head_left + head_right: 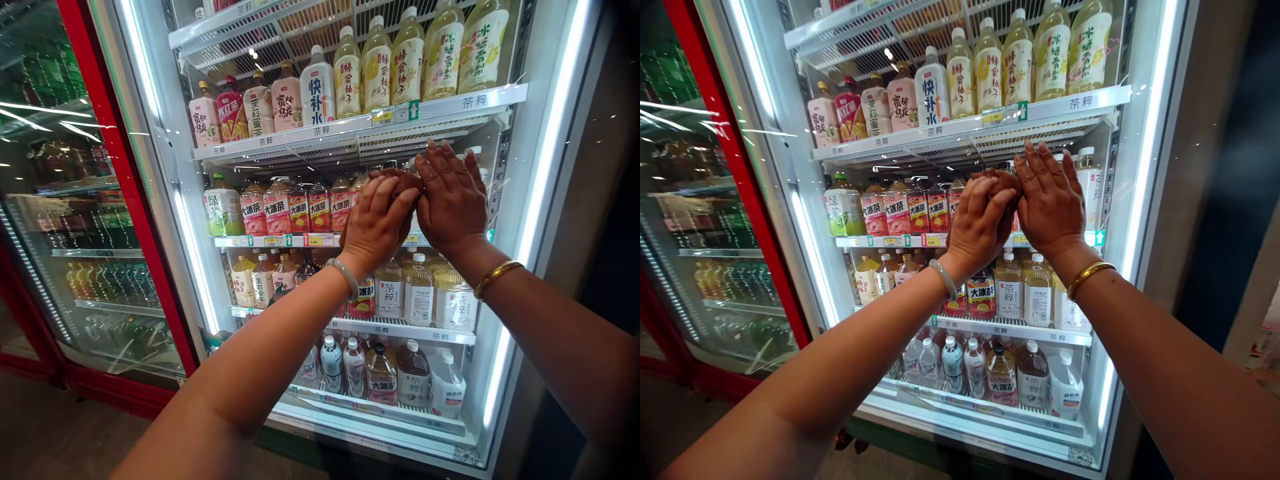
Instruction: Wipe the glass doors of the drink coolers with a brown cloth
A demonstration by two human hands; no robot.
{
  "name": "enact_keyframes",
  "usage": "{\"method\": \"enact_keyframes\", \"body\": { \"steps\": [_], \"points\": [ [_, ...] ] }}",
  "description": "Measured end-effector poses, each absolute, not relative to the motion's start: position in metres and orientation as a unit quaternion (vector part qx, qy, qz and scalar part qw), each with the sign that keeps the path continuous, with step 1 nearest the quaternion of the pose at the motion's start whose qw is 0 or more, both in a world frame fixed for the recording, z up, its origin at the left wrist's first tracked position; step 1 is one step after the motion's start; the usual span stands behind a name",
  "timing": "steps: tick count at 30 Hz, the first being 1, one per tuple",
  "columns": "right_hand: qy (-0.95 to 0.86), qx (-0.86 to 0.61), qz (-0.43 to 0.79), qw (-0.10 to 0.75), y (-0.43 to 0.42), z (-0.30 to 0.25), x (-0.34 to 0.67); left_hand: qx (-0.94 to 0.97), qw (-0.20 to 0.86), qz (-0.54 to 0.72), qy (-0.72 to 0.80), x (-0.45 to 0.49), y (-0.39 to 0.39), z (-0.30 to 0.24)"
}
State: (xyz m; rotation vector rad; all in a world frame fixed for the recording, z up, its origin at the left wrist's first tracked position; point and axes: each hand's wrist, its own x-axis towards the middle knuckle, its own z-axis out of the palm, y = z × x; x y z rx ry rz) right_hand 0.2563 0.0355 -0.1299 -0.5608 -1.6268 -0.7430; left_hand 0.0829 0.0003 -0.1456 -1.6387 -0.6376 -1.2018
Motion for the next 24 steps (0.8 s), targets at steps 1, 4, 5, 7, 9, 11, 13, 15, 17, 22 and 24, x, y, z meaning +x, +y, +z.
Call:
{"method": "enact_keyframes", "body": {
  "steps": [1,4,5,7,9,11,13,15,17,22,24],
  "points": [
    [-0.699,-0.246,-0.329,0.585,0.036,-0.130,0.257,-0.678,0.497,-0.483,-0.246,0.082,-0.001,-0.154],
    [-0.701,-0.267,-0.345,0.564,0.038,-0.129,0.258,-0.701,0.511,-0.447,-0.219,0.072,-0.002,-0.155],
    [-0.702,-0.274,-0.345,0.559,0.038,-0.129,0.258,-0.708,0.506,-0.440,-0.223,0.068,-0.003,-0.148],
    [-0.701,-0.282,-0.343,0.559,0.037,-0.128,0.257,-0.699,0.484,-0.462,-0.252,0.063,-0.002,-0.129],
    [-0.698,-0.283,-0.343,0.561,0.035,-0.128,0.256,-0.659,0.460,-0.521,-0.287,0.063,-0.002,-0.114],
    [-0.699,-0.281,-0.339,0.564,0.034,-0.128,0.256,-0.639,0.446,-0.548,-0.303,0.067,-0.002,-0.111],
    [-0.703,-0.281,-0.332,0.562,0.034,-0.128,0.256,-0.657,0.451,-0.526,-0.299,0.071,-0.003,-0.120],
    [-0.705,-0.286,-0.329,0.559,0.034,-0.128,0.256,-0.687,0.464,-0.484,-0.281,0.070,-0.005,-0.135],
    [-0.704,-0.289,-0.334,0.557,0.036,-0.128,0.256,-0.717,0.482,-0.437,-0.249,0.063,-0.008,-0.147],
    [-0.697,-0.276,-0.340,0.568,0.039,-0.128,0.255,-0.743,0.518,-0.375,-0.199,0.043,-0.013,-0.129],
    [-0.697,-0.270,-0.335,0.574,0.039,-0.128,0.253,-0.696,0.520,-0.439,-0.229,0.047,-0.012,-0.113]
  ]
}}
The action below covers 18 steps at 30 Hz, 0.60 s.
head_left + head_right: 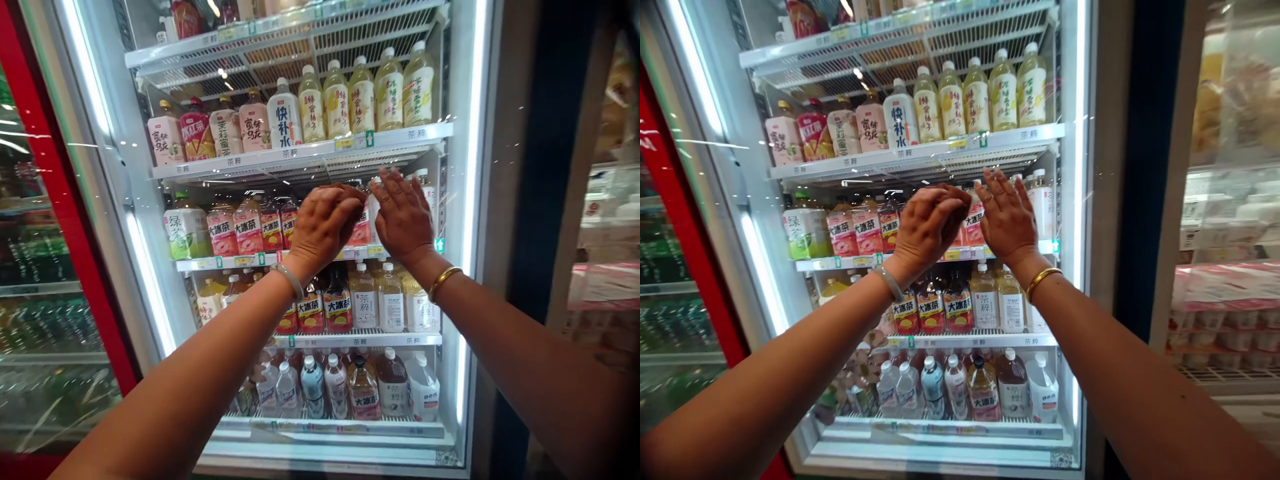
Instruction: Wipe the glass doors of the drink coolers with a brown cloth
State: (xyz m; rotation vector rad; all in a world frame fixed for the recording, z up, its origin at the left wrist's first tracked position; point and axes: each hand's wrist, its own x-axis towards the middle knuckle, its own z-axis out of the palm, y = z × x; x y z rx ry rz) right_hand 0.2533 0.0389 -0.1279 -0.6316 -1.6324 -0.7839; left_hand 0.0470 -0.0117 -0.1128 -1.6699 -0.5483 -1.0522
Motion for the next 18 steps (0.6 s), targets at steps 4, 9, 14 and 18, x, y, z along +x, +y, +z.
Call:
{"method": "enact_keyframes", "body": {
  "steps": [4,9,14,18],
  "points": [
    [-0.690,-0.272,-0.345,0.576,0.036,-0.127,0.252,-0.613,0.496,-0.543,-0.290,0.070,-0.007,-0.107],
    [-0.703,-0.284,-0.324,0.565,0.030,-0.125,0.253,-0.689,0.516,-0.446,-0.243,0.070,-0.008,-0.142],
    [-0.713,-0.286,-0.308,0.561,0.030,-0.126,0.253,-0.722,0.550,-0.370,-0.197,0.041,-0.014,-0.131],
    [-0.707,-0.280,-0.323,0.564,0.032,-0.127,0.252,-0.660,0.516,-0.473,-0.273,0.040,-0.013,-0.108]
  ]
}}
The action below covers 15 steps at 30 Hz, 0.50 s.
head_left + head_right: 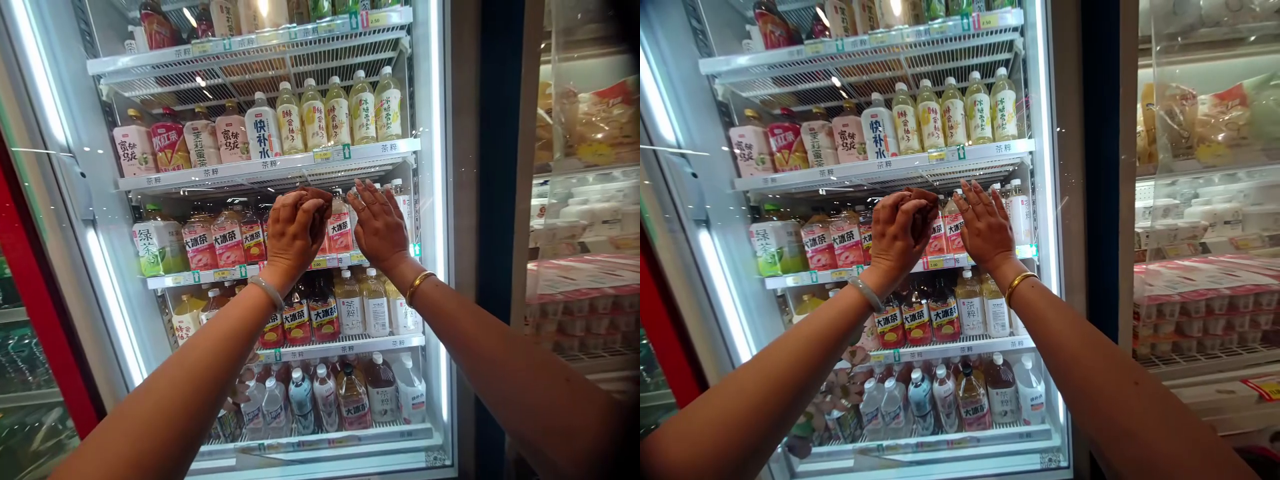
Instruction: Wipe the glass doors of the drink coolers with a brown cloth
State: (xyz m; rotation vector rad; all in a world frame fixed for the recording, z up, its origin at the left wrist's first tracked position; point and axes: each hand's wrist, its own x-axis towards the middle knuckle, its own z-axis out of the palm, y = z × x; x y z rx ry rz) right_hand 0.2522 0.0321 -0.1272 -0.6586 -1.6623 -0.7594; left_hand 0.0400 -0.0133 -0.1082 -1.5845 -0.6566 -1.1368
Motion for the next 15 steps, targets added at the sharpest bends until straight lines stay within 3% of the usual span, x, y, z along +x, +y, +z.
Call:
{"method": "enact_keyframes", "body": {
  "steps": [3,8,12,15],
  "points": [
    [-0.699,-0.286,-0.338,0.562,0.033,-0.127,0.252,-0.651,0.514,-0.493,-0.261,0.050,-0.011,-0.118],
    [-0.689,-0.289,-0.367,0.554,0.035,-0.127,0.253,-0.729,0.544,-0.383,-0.161,0.045,-0.011,-0.143],
    [-0.679,-0.287,-0.389,0.553,0.036,-0.127,0.253,-0.746,0.560,-0.334,-0.137,0.027,-0.012,-0.118],
    [-0.673,-0.288,-0.397,0.554,0.037,-0.128,0.253,-0.707,0.565,-0.389,-0.173,0.026,-0.011,-0.098]
  ]
}}
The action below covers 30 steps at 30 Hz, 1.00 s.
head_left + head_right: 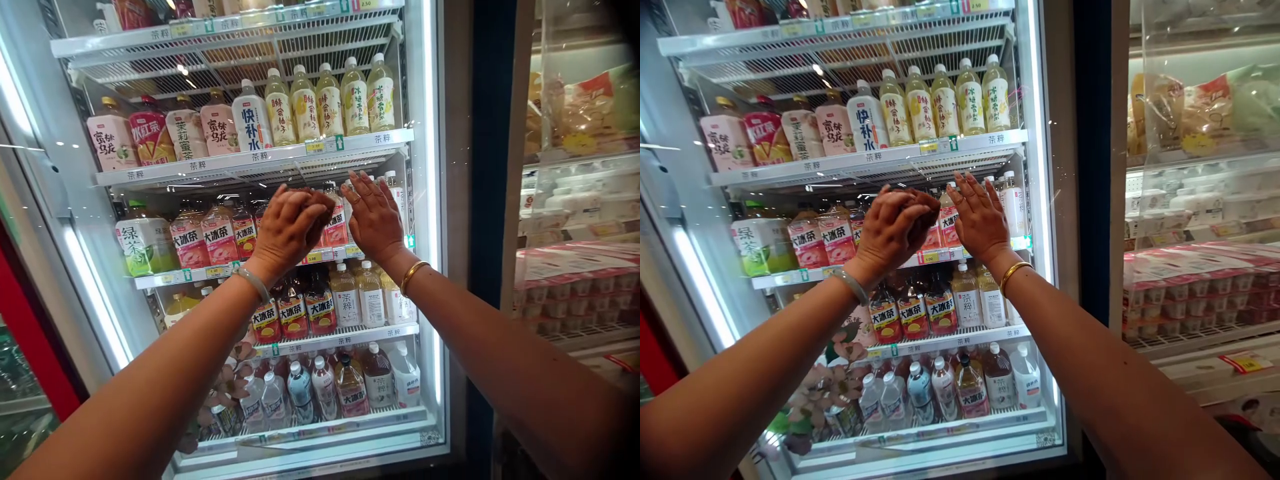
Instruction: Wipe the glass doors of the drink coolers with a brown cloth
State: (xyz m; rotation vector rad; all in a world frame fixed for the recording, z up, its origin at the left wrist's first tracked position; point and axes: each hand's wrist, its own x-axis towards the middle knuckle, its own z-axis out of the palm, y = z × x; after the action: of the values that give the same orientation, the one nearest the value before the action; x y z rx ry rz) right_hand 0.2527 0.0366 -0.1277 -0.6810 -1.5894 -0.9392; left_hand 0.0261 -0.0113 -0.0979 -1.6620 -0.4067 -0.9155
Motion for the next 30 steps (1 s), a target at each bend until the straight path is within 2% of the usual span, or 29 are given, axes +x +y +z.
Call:
{"method": "enact_keyframes", "body": {
  "steps": [5,9,12,14,17,22,26,30],
  "points": [
    [-0.672,-0.289,-0.394,0.556,0.038,-0.128,0.253,-0.667,0.555,-0.455,-0.201,0.038,-0.009,-0.114],
    [-0.676,-0.287,-0.387,0.557,0.039,-0.128,0.253,-0.741,0.562,-0.349,-0.120,0.021,-0.011,-0.122],
    [-0.680,-0.282,-0.383,0.558,0.041,-0.128,0.254,-0.786,0.555,-0.264,-0.071,0.003,-0.013,-0.101],
    [-0.683,-0.278,-0.378,0.559,0.042,-0.128,0.254,-0.791,0.549,-0.257,-0.082,0.000,-0.012,-0.084],
    [-0.691,-0.278,-0.366,0.558,0.043,-0.127,0.254,-0.770,0.537,-0.314,-0.144,0.013,-0.009,-0.079],
    [-0.685,-0.275,-0.376,0.560,0.042,-0.128,0.255,-0.672,0.506,-0.493,-0.223,0.051,-0.009,-0.127],
    [-0.678,-0.272,-0.397,0.556,0.039,-0.129,0.256,-0.715,0.546,-0.404,-0.164,0.050,-0.008,-0.152],
    [-0.678,-0.271,-0.398,0.556,0.039,-0.131,0.256,-0.750,0.582,-0.299,-0.101,0.029,-0.011,-0.128]
  ]
}}
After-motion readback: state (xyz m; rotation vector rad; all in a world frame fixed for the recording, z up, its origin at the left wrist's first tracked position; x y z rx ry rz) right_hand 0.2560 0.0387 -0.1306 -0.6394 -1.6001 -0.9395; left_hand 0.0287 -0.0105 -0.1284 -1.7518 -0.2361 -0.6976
